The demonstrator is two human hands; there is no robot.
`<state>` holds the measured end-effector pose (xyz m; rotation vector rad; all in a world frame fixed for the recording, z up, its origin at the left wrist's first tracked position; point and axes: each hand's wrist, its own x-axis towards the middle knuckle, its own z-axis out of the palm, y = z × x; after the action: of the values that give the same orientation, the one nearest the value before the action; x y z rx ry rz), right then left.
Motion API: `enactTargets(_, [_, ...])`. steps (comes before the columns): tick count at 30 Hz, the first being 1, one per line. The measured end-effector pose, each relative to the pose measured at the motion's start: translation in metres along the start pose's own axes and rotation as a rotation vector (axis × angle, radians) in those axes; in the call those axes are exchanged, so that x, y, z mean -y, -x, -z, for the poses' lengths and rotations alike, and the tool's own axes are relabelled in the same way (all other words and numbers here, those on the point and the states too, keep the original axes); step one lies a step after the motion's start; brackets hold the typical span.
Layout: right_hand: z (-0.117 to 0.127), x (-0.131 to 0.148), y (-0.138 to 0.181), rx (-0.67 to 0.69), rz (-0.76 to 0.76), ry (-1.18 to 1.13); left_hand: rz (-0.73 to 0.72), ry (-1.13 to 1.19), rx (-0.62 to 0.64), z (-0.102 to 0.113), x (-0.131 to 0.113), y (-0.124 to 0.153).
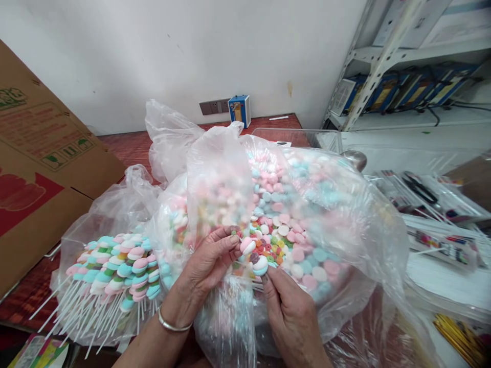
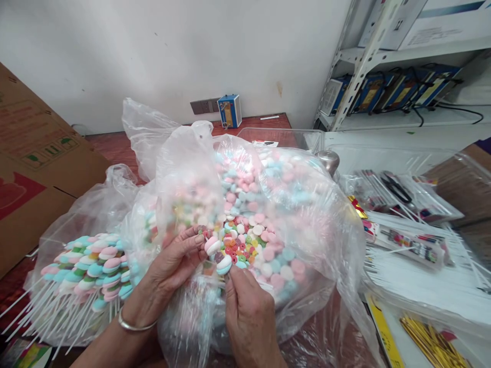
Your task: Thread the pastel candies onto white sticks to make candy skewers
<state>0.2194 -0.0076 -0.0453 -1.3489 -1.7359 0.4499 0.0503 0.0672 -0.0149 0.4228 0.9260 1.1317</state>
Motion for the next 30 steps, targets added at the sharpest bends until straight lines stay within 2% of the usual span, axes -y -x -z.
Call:
enactTargets(3, [0.014, -0.006, -0.009, -0.001, -0.029, 0.085, -0.04, -0.091, 0.045, -0.005, 0.006, -0.001])
enactTargets(8, [0.042, -0.015, -0.02, -0.024, 0.006, 0.273, -0.158, -0.398, 0.092, -0.022, 0.017, 0.002])
enactTargets(11, [0.045, -0.014, -0.016, 0.034, 0.018, 0.275, -0.196, -0.352, 0.108, -0.025, 0.02, 0.004])
enactTargets(15, [0.038, -0.011, -0.007, 0.055, 0.026, 0.242, -0.177, -0.243, 0.106, -0.02, 0.024, 0.002])
enactTargets(22, [0.052, -0.014, -0.001, 0.103, 0.001, 0.249, -0.323, -0.338, -0.04, -0.016, 0.026, -0.011])
enactTargets(24, [0.058, -0.014, 0.0, 0.072, -0.083, 0.189, -0.385, -0.471, -0.016, -0.017, 0.023, -0.014])
enactTargets(26, [0.061, -0.012, 0.002, 0.082, -0.212, 0.044, -0.467, -0.745, 0.083, -0.019, 0.02, -0.013])
enactTargets(30, [0.05, -0.007, 0.011, 0.299, -0.495, -0.456, -0.641, -1.36, 0.273, -0.016, 0.011, 0.004])
